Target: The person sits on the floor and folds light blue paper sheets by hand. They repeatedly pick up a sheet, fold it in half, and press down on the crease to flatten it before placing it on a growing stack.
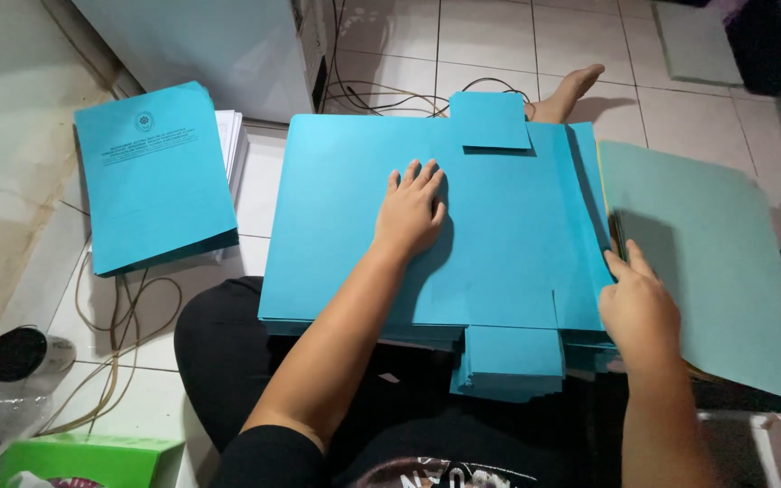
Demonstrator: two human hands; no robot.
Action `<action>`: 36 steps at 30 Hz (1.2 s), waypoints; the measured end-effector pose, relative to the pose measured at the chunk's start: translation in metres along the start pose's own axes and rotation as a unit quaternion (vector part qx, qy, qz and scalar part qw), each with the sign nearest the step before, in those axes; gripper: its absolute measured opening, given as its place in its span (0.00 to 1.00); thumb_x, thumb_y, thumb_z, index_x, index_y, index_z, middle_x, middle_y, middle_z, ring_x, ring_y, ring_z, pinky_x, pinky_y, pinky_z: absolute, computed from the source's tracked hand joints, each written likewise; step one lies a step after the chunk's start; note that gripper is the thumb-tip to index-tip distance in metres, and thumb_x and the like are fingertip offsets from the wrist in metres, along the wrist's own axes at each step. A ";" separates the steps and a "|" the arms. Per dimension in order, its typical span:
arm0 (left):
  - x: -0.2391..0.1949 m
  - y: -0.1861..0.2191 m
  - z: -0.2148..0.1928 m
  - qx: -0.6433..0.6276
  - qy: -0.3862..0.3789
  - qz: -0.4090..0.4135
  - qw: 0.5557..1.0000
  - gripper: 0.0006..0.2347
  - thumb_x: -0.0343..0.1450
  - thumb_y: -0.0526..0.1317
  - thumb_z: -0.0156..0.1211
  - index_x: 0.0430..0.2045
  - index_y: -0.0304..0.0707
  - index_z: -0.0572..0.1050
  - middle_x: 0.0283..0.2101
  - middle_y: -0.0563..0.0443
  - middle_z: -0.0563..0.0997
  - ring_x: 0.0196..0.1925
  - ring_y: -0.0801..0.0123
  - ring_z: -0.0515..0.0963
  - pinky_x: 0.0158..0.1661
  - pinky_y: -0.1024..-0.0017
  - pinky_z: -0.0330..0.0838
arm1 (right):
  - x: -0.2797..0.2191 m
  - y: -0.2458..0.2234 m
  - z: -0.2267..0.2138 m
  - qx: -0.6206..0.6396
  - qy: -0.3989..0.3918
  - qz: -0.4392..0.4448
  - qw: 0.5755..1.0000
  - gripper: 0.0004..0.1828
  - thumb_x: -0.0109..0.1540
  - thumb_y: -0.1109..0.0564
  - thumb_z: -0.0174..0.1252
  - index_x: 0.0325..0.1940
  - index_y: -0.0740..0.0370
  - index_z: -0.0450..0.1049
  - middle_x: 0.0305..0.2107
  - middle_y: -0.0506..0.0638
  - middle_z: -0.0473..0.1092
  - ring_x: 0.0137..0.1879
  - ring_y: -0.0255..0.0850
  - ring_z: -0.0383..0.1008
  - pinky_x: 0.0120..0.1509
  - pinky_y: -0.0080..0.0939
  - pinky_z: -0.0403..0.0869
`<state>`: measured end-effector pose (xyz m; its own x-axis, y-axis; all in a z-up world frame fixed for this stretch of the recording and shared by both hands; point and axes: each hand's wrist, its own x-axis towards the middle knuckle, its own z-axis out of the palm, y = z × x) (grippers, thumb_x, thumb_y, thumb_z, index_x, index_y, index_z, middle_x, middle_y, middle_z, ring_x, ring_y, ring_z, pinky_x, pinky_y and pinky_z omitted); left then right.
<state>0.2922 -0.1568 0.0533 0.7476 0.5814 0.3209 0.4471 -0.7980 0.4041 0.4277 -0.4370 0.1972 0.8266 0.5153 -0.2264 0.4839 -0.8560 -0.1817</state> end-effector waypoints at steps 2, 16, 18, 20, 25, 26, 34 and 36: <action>0.001 0.001 -0.002 0.002 -0.007 0.002 1.000 0.23 0.73 0.43 0.47 0.65 0.38 0.67 0.72 0.47 0.65 0.76 0.48 0.57 0.71 0.43 0.47 | 0.021 0.004 0.013 -0.033 -0.012 -0.010 0.999 0.36 0.65 0.68 0.34 0.78 0.52 0.54 0.80 0.44 0.43 0.78 0.51 0.49 0.66 0.60 0.65; -0.001 0.008 -0.006 0.060 -0.009 -0.010 0.998 0.23 0.74 0.46 0.48 0.66 0.47 0.69 0.72 0.48 0.68 0.76 0.53 0.62 0.71 0.46 0.52 | 0.158 0.003 0.088 -0.015 0.098 -0.296 0.950 0.36 0.63 0.66 0.39 0.77 0.81 0.51 0.74 0.78 0.47 0.79 0.71 0.46 0.81 0.68 0.48; -0.004 0.010 -0.009 0.054 -0.002 -0.010 0.998 0.22 0.74 0.45 0.48 0.66 0.47 0.71 0.71 0.48 0.69 0.75 0.53 0.64 0.71 0.47 0.53 | 0.179 -0.016 0.086 -0.037 0.069 -0.281 0.957 0.40 0.70 0.47 0.39 0.80 0.77 0.45 0.76 0.75 0.41 0.81 0.68 0.39 0.82 0.65 0.44; -0.006 0.010 -0.006 0.063 0.000 -0.005 0.998 0.22 0.74 0.46 0.49 0.65 0.48 0.71 0.71 0.48 0.69 0.75 0.53 0.64 0.71 0.47 0.53 | 0.214 -0.029 0.085 -0.038 0.060 -0.276 0.959 0.41 0.71 0.44 0.37 0.80 0.76 0.43 0.77 0.73 0.40 0.82 0.66 0.37 0.83 0.64 0.42; -0.002 0.009 -0.006 0.063 -0.001 -0.013 0.998 0.22 0.74 0.45 0.49 0.65 0.49 0.71 0.71 0.48 0.69 0.75 0.52 0.65 0.70 0.47 0.54 | 0.288 -0.054 0.091 -0.043 0.057 -0.274 0.959 0.40 0.73 0.41 0.31 0.82 0.72 0.41 0.78 0.68 0.38 0.83 0.60 0.35 0.84 0.60 0.39; -0.002 0.009 -0.007 0.061 0.000 -0.011 0.998 0.22 0.73 0.46 0.50 0.65 0.49 0.72 0.71 0.47 0.70 0.74 0.52 0.65 0.70 0.47 0.55 | 0.293 -0.056 0.095 -0.043 0.057 -0.262 0.962 0.40 0.73 0.40 0.31 0.82 0.70 0.41 0.78 0.66 0.37 0.84 0.59 0.35 0.85 0.59 0.38; 0.000 0.012 -0.006 0.054 0.001 -0.026 0.998 0.22 0.73 0.46 0.49 0.64 0.50 0.72 0.70 0.48 0.70 0.73 0.54 0.66 0.70 0.50 0.55 | 0.216 -0.030 0.078 -0.071 0.046 -0.307 0.948 0.44 0.72 0.35 0.34 0.83 0.68 0.43 0.79 0.65 0.38 0.84 0.58 0.37 0.84 0.57 0.41; 0.002 0.012 -0.008 0.052 -0.011 -0.037 0.998 0.22 0.74 0.45 0.48 0.65 0.50 0.72 0.70 0.49 0.70 0.74 0.53 0.65 0.70 0.49 0.54 | 0.198 -0.017 0.077 -0.063 0.029 -0.330 0.942 0.45 0.71 0.32 0.34 0.83 0.65 0.43 0.79 0.61 0.39 0.84 0.55 0.38 0.84 0.57 0.42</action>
<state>0.2951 -0.1643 0.0658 0.7210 0.6367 0.2736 0.5496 -0.7658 0.3338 0.5609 -0.3176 0.0815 0.3468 0.9365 -0.0515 0.9247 -0.3506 -0.1483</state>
